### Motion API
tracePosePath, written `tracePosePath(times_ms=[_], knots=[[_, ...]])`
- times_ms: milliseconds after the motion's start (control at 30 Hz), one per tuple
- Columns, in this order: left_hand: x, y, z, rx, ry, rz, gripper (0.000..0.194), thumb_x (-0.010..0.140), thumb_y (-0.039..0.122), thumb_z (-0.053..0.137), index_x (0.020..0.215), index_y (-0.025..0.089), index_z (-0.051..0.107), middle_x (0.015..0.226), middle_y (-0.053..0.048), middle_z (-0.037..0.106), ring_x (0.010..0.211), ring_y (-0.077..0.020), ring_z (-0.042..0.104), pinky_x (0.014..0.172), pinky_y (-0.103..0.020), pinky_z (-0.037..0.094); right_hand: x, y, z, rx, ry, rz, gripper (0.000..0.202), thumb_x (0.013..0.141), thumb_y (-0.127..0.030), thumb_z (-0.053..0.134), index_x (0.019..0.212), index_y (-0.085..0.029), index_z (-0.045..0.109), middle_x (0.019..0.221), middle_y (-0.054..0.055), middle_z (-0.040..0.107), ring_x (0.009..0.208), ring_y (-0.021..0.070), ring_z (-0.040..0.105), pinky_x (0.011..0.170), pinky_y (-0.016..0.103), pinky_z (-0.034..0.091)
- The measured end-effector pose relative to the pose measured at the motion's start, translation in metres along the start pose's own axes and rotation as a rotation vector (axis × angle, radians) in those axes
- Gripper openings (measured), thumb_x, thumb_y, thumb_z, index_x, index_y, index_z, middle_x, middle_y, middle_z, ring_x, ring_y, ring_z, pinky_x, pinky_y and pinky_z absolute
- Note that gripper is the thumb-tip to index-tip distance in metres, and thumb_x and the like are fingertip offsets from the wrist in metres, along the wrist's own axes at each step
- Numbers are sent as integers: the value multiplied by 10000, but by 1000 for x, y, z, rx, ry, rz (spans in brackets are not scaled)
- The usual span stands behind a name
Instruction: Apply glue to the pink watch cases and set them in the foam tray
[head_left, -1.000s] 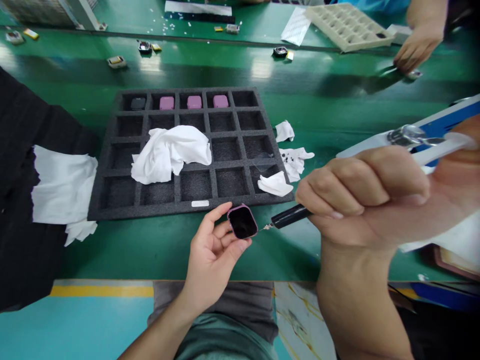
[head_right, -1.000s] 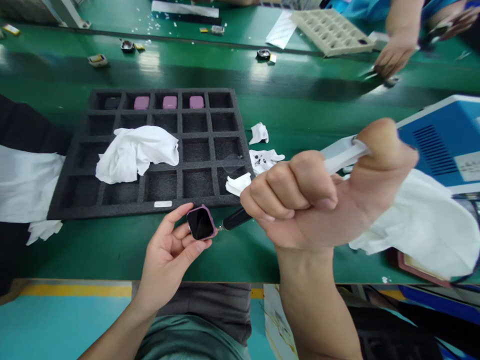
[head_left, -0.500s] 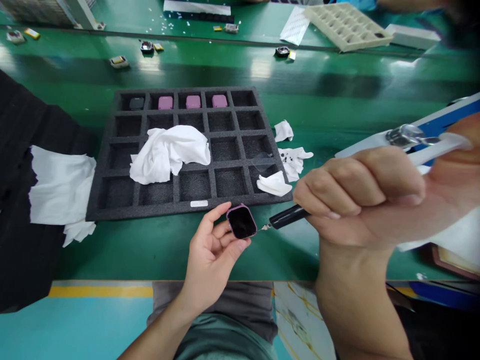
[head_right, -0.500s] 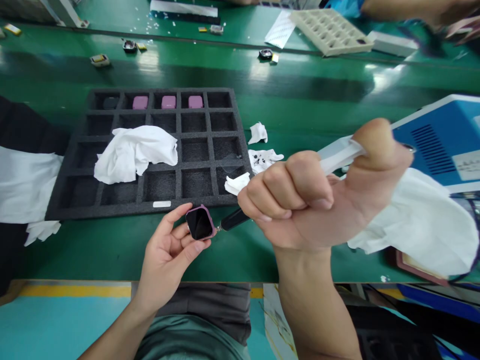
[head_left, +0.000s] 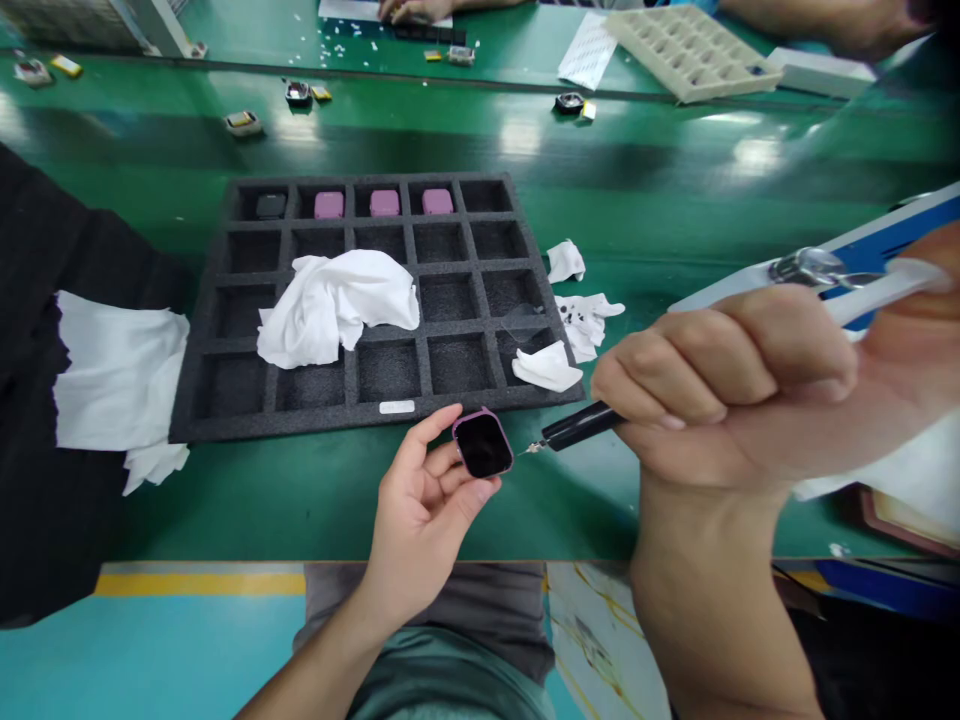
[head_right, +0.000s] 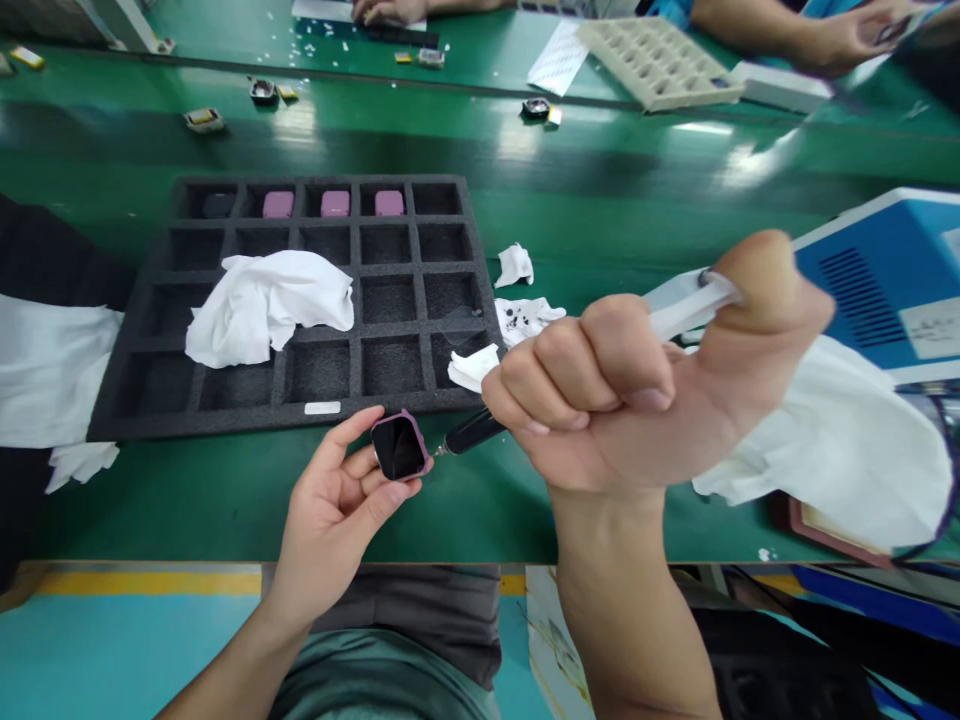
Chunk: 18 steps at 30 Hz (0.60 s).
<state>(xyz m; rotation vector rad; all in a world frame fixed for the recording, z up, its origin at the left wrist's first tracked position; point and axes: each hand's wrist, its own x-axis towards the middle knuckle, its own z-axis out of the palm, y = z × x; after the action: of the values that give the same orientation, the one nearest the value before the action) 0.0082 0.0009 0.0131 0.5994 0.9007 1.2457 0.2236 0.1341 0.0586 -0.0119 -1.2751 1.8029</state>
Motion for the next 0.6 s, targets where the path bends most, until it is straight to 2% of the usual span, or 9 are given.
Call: tracePosePath(times_ms=[67,233,433,533,600], knots=[[0,0,0,0,1,-3,539,883,138,790,1356,253,558,1131,-37,809,974,-128,784,891,-213,606,0,0,1,2,-14,8,603,820,-737,572,471,-284,378,348,-49,264,288,158,322,290,370,319],[0,0,0,9,8,-4,547,880,150,795,1362,246,555,1130,-45,807,964,-126,782,891,-218,605,-3,0,5,13,91,23,624,829,-740,566,464,-277,362,367,-46,244,302,150,289,305,367,299],[-1,0,0,25,7,-5,556,875,167,804,1365,245,552,1136,-49,805,969,-141,783,892,-233,607,-7,-1,6,4,99,17,606,876,-703,527,489,-269,358,399,-47,250,330,142,280,337,367,326],[-1,1,0,35,12,-10,555,879,170,799,1371,236,550,1137,-61,802,969,-154,785,891,-248,608,-7,-2,11,-8,187,25,613,903,-636,556,463,-263,350,384,-52,200,324,139,240,334,360,310],[-1,1,0,46,15,-18,554,882,176,798,1374,234,550,1139,-68,799,970,-163,785,891,-261,610,-6,-3,16,-18,299,31,650,866,-621,623,411,-259,334,358,-53,144,309,141,207,317,354,270]])
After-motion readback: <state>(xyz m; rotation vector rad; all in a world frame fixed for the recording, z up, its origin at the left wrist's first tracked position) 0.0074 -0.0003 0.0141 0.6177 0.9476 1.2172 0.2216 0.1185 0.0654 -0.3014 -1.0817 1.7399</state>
